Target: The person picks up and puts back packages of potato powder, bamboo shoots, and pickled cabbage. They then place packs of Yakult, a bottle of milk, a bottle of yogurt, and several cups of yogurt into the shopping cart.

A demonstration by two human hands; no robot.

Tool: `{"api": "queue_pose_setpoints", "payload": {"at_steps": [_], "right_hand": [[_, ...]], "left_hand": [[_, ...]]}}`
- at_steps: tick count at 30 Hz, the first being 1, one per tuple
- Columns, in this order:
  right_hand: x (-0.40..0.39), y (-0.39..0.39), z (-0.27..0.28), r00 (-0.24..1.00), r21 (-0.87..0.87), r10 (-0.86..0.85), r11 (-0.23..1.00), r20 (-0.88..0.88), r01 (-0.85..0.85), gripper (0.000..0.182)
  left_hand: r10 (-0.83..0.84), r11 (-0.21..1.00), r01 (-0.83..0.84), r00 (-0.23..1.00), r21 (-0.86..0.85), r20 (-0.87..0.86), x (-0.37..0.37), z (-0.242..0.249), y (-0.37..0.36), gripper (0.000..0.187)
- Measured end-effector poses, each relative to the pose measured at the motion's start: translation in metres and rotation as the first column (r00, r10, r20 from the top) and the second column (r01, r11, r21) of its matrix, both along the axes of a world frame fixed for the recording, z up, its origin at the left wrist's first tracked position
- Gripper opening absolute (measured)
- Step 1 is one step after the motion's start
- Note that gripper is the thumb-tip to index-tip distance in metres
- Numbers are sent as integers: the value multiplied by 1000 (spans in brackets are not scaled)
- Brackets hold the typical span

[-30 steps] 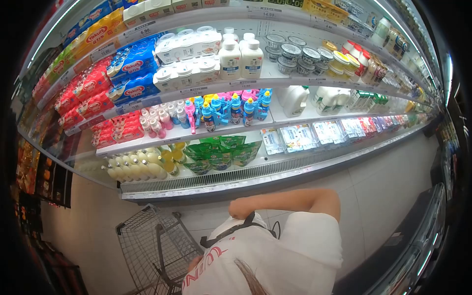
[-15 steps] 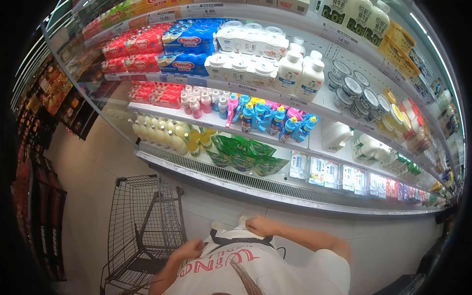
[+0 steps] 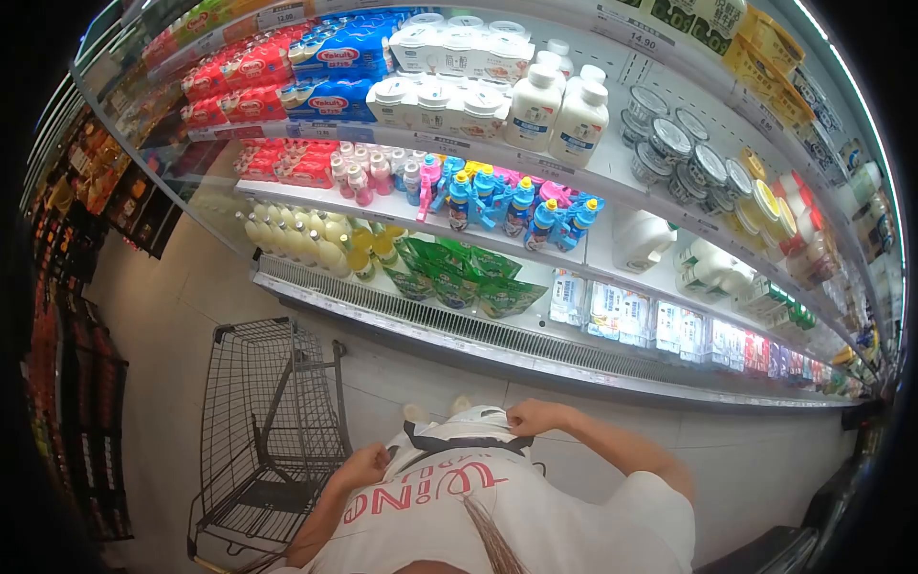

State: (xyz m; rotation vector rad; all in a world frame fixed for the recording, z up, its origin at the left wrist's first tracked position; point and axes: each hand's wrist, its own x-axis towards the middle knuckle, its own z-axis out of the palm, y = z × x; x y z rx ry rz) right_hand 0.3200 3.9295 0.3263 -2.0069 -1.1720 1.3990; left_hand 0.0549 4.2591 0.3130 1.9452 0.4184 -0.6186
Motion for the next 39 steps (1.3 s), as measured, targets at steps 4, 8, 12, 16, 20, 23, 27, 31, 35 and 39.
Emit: {"api": "queue_pose_setpoints", "payload": {"at_steps": [4, 8, 12, 16, 20, 23, 27, 31, 35, 39], "right_hand": [[-1, 2, 11, 1000, 66, 14, 998, -14, -13, 22], [-12, 0, 10, 1000, 189, -16, 982, -10, 17, 20], [-15, -4, 20, 999, 224, -35, 974, 27, 28, 18], [-31, -3, 24, 976, 131, -209, 971, 68, 199, 18], [-66, 7, 17, 824, 394, -483, 847, 296, 355, 21], [-60, 4, 14, 862, 148, -501, 861, 73, 487, 23], [-51, 3, 19, 889, 176, -455, 872, -49, 456, 23], [-35, 14, -13, 667, 349, -734, 597, -125, 722, 20], [-63, -5, -86, 637, 222, -771, 621, 1, 752, 23], [-67, -28, -46, 576, -90, -790, 602, -209, 793, 32]], "left_hand": [[99, 954, -138, 983, -266, -154, 4, 5, 11, 22], [44, 960, -107, 971, -260, -237, 16, 33, 16, 22], [15, 901, -96, 981, -424, -192, 2, -39, 41, 25], [15, 889, -87, 987, -449, -161, -9, -76, 54, 26], [153, 876, -255, 952, -409, -265, 10, -69, 57, 29], [340, 699, -524, 843, -487, -418, 16, -93, 64, 32], [168, 936, -239, 948, -259, -269, 34, -80, 68, 38], [-37, 990, 12, 984, -140, -175, 43, -151, 123, 41], [-173, 957, 152, 983, -247, -65, 44, -201, 103, 34], [251, 916, -258, 966, -308, -65, 98, -38, -4, 17]]}}
